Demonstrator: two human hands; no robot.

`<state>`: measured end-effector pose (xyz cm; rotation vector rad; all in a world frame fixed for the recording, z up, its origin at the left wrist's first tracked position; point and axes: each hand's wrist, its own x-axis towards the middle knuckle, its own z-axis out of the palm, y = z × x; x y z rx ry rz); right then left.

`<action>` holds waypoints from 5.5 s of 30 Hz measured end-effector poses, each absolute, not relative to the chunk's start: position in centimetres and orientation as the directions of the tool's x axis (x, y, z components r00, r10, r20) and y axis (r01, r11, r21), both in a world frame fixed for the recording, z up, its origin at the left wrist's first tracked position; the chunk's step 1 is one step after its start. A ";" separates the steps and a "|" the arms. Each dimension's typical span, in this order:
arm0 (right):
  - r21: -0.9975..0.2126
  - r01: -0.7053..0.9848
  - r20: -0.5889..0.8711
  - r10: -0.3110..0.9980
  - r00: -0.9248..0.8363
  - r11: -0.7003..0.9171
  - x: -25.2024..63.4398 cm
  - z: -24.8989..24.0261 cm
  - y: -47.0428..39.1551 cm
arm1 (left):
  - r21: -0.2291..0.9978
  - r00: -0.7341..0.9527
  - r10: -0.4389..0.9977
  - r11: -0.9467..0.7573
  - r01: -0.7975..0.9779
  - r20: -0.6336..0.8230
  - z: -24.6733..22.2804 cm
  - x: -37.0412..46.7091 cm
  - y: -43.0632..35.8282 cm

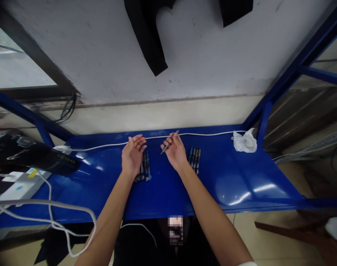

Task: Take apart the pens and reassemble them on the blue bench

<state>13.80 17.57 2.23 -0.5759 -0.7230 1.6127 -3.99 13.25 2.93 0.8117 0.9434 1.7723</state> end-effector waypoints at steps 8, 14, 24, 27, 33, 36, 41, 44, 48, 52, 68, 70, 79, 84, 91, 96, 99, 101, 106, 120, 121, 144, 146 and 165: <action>-0.677 -0.711 -0.004 0.968 -0.252 -0.188 15.4 2.3 17.4 | 0.839 -0.334 0.939 -0.245 -0.485 0.081 3.0 -4.1 13.2; -0.673 -0.727 -0.007 0.984 -0.180 -0.138 15.9 2.2 17.1 | 0.835 -0.323 0.941 -0.255 -0.487 0.099 3.3 -3.9 12.9; -0.658 -0.741 -0.008 0.986 -0.167 -0.131 16.0 1.7 17.3 | 0.844 -0.327 0.933 -0.295 -0.449 0.152 3.5 -3.6 12.7; -0.629 -0.764 -0.002 0.983 -0.182 -0.142 15.9 1.8 17.2 | 0.852 -0.326 0.931 -0.299 -0.430 0.163 3.6 -3.4 12.6; -0.619 -0.772 0.000 0.983 -0.185 -0.145 15.8 1.5 17.3 | 0.858 -0.328 0.929 -0.305 -0.414 0.172 3.7 -3.2 12.5; -0.618 -0.767 -0.052 0.982 -0.179 -0.173 15.8 1.8 17.1 | 0.852 -0.328 0.930 -0.304 -0.426 0.168 3.5 -3.2 12.6; -0.614 -0.764 -0.029 0.972 -0.231 -0.200 15.6 3.3 16.7 | 0.866 -0.338 0.919 -0.330 -0.376 0.204 3.2 -3.3 12.7; -0.630 -0.758 0.045 0.967 -0.251 -0.168 15.5 4.4 16.5 | 0.910 -0.337 0.907 -0.341 -0.236 0.253 2.9 -3.5 12.7; -0.784 -0.620 0.103 0.983 -0.149 -0.012 17.2 5.1 15.6 | 0.952 -0.315 0.901 -0.306 0.030 0.299 2.6 -3.4 12.5; -0.958 -0.193 0.217 0.976 -0.004 0.213 22.4 4.5 13.4 | 0.879 -0.208 0.891 -0.314 0.358 0.403 2.5 -3.2 12.3; -0.249 0.889 0.238 0.914 -0.329 0.385 30.7 -1.2 9.7 | 0.577 -0.209 0.895 -0.063 0.814 0.394 -0.4 -9.4 7.6; -0.242 0.888 0.228 0.913 -0.339 0.390 30.7 -1.1 9.6 | 0.591 -0.222 0.898 -0.052 0.805 0.380 -0.7 -9.4 6.4; -0.286 0.877 0.204 0.919 -0.338 0.386 31.0 -1.2 9.5 | 0.555 -0.266 0.885 0.010 0.832 0.382 -0.3 -8.9 6.3; -0.299 0.882 0.207 0.927 -0.312 0.364 31.1 -1.4 9.5 | 0.552 -0.338 0.870 0.094 0.829 0.360 0.0 -8.6 6.0; -0.299 0.882 0.231 0.925 -0.303 0.364 30.9 -1.3 9.5 | 0.647 -0.452 0.845 0.179 0.742 0.285 0.2 -8.7 5.8; -0.310 0.882 0.250 0.926 -0.283 0.353 30.9 -1.5 9.5 | 0.652 -0.457 0.783 0.089 0.753 0.422 1.3 -7.8 5.2; -0.309 0.879 0.248 0.923 -0.293 0.362 31.0 -1.5 9.5 | 0.598 -0.371 0.721 -0.074 0.798 0.585 2.0 -6.7 4.9; -0.314 0.873 0.250 0.919 -0.304 0.374 31.0 -1.4 9.5 | 0.518 -0.255 0.685 -0.206 0.830 0.682 2.1 -6.0 4.7; -0.353 0.845 0.281 0.907 -0.314 0.402 31.1 -1.4 9.6 | 0.355 0.014 0.656 -0.425 0.833 0.754 1.4 -5.2 4.4; -0.444 0.787 0.348 0.892 -0.289 0.428 30.8 -0.3 9.5 | 0.790 -0.335 0.738 -0.430 0.437 0.586 3.8 -3.2 5.6; -0.466 0.766 0.373 0.883 -0.284 0.443 30.4 0.2 9.5 | 0.829 -0.368 0.749 -0.442 0.343 0.551 4.3 -2.8 6.3; -0.665 0.535 0.328 0.847 -0.417 0.521 11.3 0.1 18.1 | 0.843 -0.177 0.965 -0.255 -0.474 0.192 1.9 -2.0 18.0; -0.678 0.529 0.326 0.853 -0.406 0.511 11.7 0.0 17.7 | 0.849 -0.149 0.975 -0.215 -0.482 0.162 2.2 -1.6 17.6; -0.324 0.838 0.115 0.898 -0.425 0.439 12.3 2.9 17.1 | 0.862 -0.278 0.954 -0.234 -0.450 0.115 2.5 -0.9 17.0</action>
